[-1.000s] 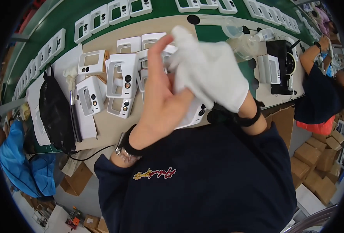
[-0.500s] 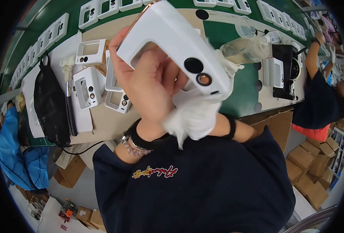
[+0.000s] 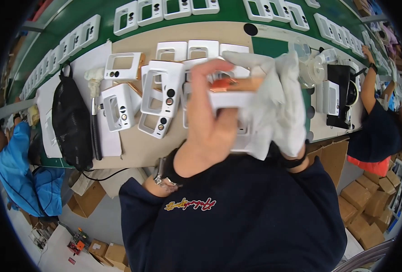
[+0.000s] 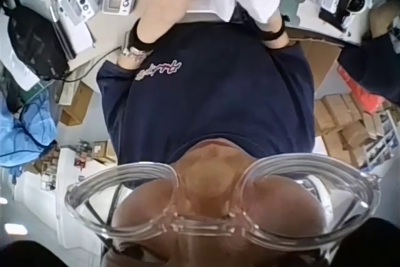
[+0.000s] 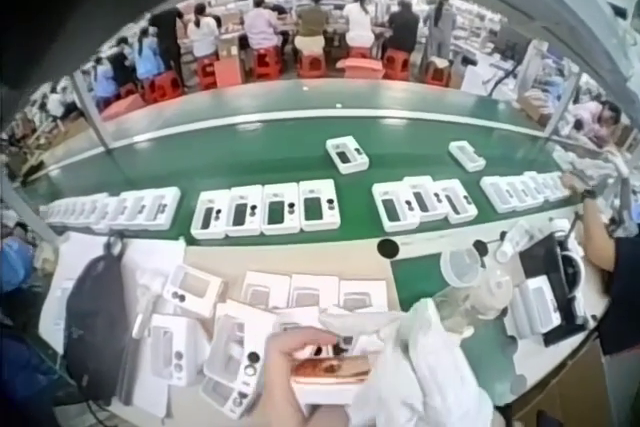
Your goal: The person picks up a white plastic housing from a row, wipes its surfaces with a cloth, and places it onto a pile. This process is repeated for several other housings, occasionally moving a cloth aside.
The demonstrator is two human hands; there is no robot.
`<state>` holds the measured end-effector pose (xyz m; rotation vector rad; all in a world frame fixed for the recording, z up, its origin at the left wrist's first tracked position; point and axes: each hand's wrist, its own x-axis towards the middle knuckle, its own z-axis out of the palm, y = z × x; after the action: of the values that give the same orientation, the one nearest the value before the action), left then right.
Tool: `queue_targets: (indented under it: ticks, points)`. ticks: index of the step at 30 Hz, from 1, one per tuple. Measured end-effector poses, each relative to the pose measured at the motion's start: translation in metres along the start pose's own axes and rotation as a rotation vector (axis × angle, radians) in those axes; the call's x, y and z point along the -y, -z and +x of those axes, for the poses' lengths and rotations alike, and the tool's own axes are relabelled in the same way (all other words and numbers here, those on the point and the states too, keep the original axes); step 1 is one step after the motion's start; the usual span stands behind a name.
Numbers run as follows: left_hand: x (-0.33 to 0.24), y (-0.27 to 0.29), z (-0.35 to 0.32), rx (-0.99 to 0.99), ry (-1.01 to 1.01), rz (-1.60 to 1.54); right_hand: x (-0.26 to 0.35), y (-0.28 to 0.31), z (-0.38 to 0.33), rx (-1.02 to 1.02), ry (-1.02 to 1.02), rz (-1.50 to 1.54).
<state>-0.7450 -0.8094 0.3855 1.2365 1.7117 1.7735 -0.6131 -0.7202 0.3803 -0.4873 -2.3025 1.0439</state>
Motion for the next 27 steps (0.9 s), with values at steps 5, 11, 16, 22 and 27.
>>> queue_targets:
  ticks: [5,11,16,22,27]
  points:
    - [-0.021,0.004,-0.003,0.037,0.04,-0.105,0.013,0.006,0.011,0.028,0.026,-0.265]
    - [-0.005,0.015,0.015,-0.281,0.416,-0.684,0.05,-0.036,0.023,0.101,-0.172,0.6]
    - [0.0,0.019,0.012,-0.236,0.226,-0.864,0.055,-0.03,0.031,0.114,0.118,0.329]
    - [-0.016,0.025,0.008,0.103,0.521,-0.798,0.035,0.002,0.037,0.306,0.607,-0.312]
    - [-0.024,0.022,0.011,0.216,0.602,-1.001,0.043,0.028,0.027,0.385,0.4,-0.104]
